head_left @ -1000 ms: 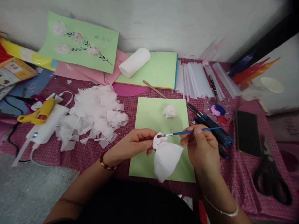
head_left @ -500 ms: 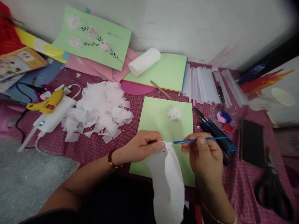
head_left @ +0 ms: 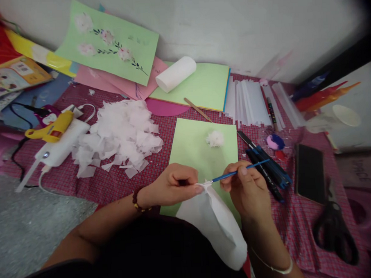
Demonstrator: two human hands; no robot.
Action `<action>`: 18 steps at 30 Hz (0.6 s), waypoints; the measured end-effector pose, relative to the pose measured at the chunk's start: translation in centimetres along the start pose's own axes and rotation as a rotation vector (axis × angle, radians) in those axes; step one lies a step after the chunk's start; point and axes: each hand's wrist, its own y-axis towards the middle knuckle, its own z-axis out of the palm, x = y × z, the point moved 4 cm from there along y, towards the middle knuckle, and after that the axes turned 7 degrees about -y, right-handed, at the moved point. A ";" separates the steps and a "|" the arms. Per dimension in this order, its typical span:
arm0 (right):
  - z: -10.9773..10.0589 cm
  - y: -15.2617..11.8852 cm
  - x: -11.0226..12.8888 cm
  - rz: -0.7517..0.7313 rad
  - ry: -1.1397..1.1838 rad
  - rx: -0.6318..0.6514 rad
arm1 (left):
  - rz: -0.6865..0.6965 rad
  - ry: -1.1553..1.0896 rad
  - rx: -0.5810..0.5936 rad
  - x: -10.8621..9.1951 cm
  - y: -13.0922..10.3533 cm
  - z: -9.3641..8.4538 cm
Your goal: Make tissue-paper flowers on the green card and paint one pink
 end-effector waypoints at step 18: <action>0.0 0.2 -0.5 0.085 0.037 -0.030 | 0.060 0.203 -0.211 -0.1 -0.2 -0.3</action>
